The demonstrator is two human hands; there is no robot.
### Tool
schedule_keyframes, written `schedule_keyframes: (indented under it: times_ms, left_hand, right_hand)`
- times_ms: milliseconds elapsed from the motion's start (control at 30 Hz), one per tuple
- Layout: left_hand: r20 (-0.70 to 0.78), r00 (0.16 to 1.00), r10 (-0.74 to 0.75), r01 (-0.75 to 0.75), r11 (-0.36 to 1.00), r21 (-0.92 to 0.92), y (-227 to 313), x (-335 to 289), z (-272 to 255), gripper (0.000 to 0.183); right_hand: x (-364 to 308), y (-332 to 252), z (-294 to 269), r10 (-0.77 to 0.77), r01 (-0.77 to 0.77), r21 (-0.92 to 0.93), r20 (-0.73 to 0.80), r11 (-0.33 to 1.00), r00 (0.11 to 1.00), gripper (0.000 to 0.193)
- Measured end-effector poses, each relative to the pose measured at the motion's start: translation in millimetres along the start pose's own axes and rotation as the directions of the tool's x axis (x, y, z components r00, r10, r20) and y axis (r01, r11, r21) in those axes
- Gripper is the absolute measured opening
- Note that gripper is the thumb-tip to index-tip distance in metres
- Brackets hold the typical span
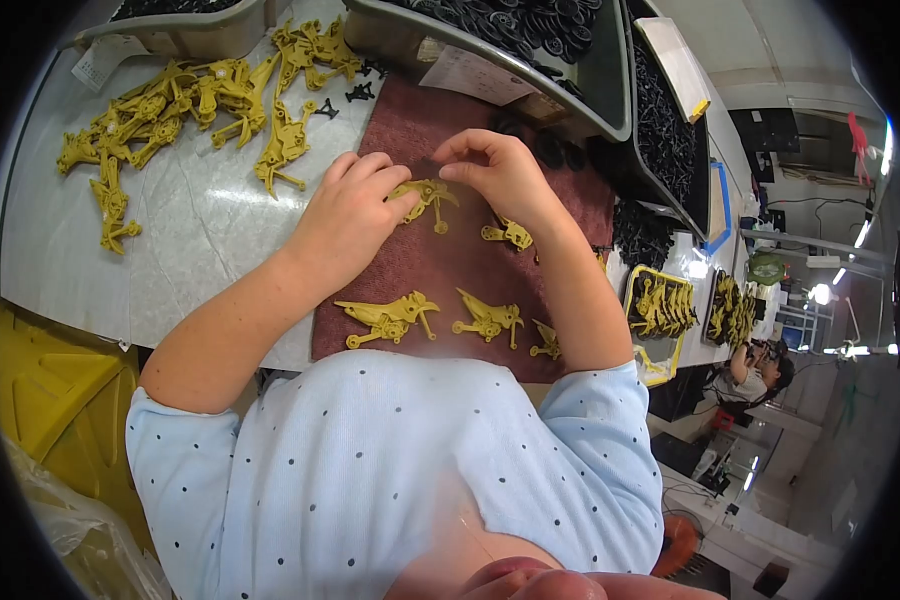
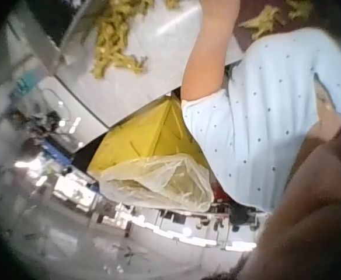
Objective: The person assembles toy motorcycles by attaching wheels and handlebars to the frames by hand, fitting the parts together, and placing completed motorcycles onto a tray.
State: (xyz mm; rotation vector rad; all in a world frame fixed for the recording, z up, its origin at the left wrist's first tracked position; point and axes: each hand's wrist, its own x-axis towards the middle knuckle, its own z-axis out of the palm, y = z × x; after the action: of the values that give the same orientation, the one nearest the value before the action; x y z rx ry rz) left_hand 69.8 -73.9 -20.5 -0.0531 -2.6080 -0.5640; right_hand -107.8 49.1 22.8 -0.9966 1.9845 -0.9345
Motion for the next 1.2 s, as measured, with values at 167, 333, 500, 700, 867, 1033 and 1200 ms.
schedule_keyframes:
  times_ms: [167, 333, 500, 700, 867, 1033, 1200]
  left_hand:
    - [-0.001, 1.0, -0.002, 0.002, 1.0, 0.009, 2, 1, 0, 0.026]
    - [-0.008, 1.0, 0.003, -0.003, 1.0, 0.022, 4, 2, 1, 0.025]
    - [-0.048, 0.999, 0.006, -0.005, 1.0, 0.024, 2, 1, 5, 0.023]
    - [-0.043, 0.999, -0.025, 0.025, 1.0, 0.014, 4, 3, 5, 0.022]
    - [-0.066, 0.998, -0.01, 0.008, 1.0, -0.031, 1, 2, 9, 0.026]
    - [-0.061, 0.998, -0.033, 0.029, 0.997, -0.073, 0, 2, 8, 0.028]
    - [-0.076, 0.997, -0.011, 0.008, 0.999, -0.039, 1, 1, 8, 0.024]
  right_hand:
    - [0, 11, 5, -0.012, 0.011, -0.027, -0.01, 1.0, 1.0, 0.015]
    - [1, 7, 9, -0.146, 0.13, -0.218, -0.058, 0.967, 0.988, 0.012]
    - [14, 4, 6, -0.238, 0.253, -0.328, 0.087, 0.91, 0.967, 0.014]
    - [11, -3, 16, -0.272, 0.28, -0.415, 0.081, 0.866, 0.959, 0.016]
    - [10, 4, 12, -0.238, 0.221, -0.416, 0.011, 0.882, 0.971, 0.012]
    - [7, -4, -4, 0.044, -0.035, -0.145, 0.056, 0.989, 0.997, 0.013]
    - [8, -4, -5, 0.058, -0.038, -0.235, 0.078, 0.971, 0.995, 0.017]
